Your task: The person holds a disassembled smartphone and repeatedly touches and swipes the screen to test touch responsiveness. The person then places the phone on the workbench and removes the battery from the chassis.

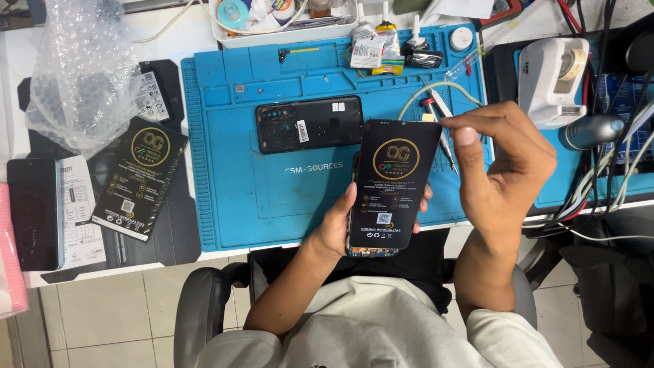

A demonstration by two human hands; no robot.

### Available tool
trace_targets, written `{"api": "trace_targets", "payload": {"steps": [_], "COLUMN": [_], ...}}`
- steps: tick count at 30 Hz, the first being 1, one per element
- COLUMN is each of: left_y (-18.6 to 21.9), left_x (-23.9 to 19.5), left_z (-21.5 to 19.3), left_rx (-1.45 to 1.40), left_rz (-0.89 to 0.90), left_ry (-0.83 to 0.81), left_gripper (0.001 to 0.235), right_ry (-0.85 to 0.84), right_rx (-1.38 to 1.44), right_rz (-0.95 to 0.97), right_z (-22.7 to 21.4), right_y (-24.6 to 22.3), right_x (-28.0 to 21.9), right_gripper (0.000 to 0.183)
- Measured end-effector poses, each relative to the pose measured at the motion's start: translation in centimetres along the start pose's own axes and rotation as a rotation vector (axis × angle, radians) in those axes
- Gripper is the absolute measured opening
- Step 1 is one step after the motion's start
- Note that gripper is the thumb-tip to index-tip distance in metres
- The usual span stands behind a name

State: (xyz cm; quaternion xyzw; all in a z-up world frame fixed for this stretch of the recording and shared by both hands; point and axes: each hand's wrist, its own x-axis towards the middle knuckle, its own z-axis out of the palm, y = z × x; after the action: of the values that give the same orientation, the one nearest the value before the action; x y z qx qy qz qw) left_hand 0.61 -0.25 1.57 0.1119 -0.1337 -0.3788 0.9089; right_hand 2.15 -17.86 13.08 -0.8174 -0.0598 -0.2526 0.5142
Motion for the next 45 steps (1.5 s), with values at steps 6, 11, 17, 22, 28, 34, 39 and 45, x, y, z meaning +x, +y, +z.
{"api": "trace_targets", "payload": {"steps": [6, 11, 17, 22, 28, 34, 39, 45], "left_y": [0.1, 0.0, -0.2, -0.3, -0.4, -0.6, -0.5, -0.2], "left_x": [0.0, 0.1, 0.1, 0.1, 0.0, -0.2, -0.1, 0.1], "left_z": [0.2, 0.1, -0.3, -0.2, -0.5, -0.9, -0.7, -0.3], "left_rx": [-0.018, -0.009, -0.047, -0.002, -0.034, -0.032, -0.010, -0.025], "left_rz": [-0.003, -0.001, 0.001, 0.035, 0.036, 0.045, 0.055, 0.038], "left_ry": [0.000, -0.012, -0.036, -0.025, -0.017, -0.018, -0.036, -0.023], "left_gripper": [0.089, 0.088, 0.085, 0.082, 0.080, 0.079, 0.079, 0.083], "right_ry": [0.056, 0.164, 0.227, 0.212, 0.120, 0.093, 0.105, 0.149], "right_rx": [0.090, 0.096, -0.211, -0.147, -0.174, -0.129, -0.100, -0.015], "right_rz": [0.027, 0.025, -0.143, -0.119, -0.151, -0.167, -0.157, -0.146], "right_z": [0.6, 2.2, 3.2, 3.3, 3.7, 3.7, 3.4, 2.5], "right_y": [2.9, 5.8, 7.0, 7.4, 7.8, 7.9, 8.1, 7.2], "right_x": [-2.5, -5.1, -7.2, -7.6, -7.2, -7.2, -7.5, -7.7], "right_gripper": [0.032, 0.043, 0.041, 0.033, 0.021, 0.021, 0.025, 0.028]}}
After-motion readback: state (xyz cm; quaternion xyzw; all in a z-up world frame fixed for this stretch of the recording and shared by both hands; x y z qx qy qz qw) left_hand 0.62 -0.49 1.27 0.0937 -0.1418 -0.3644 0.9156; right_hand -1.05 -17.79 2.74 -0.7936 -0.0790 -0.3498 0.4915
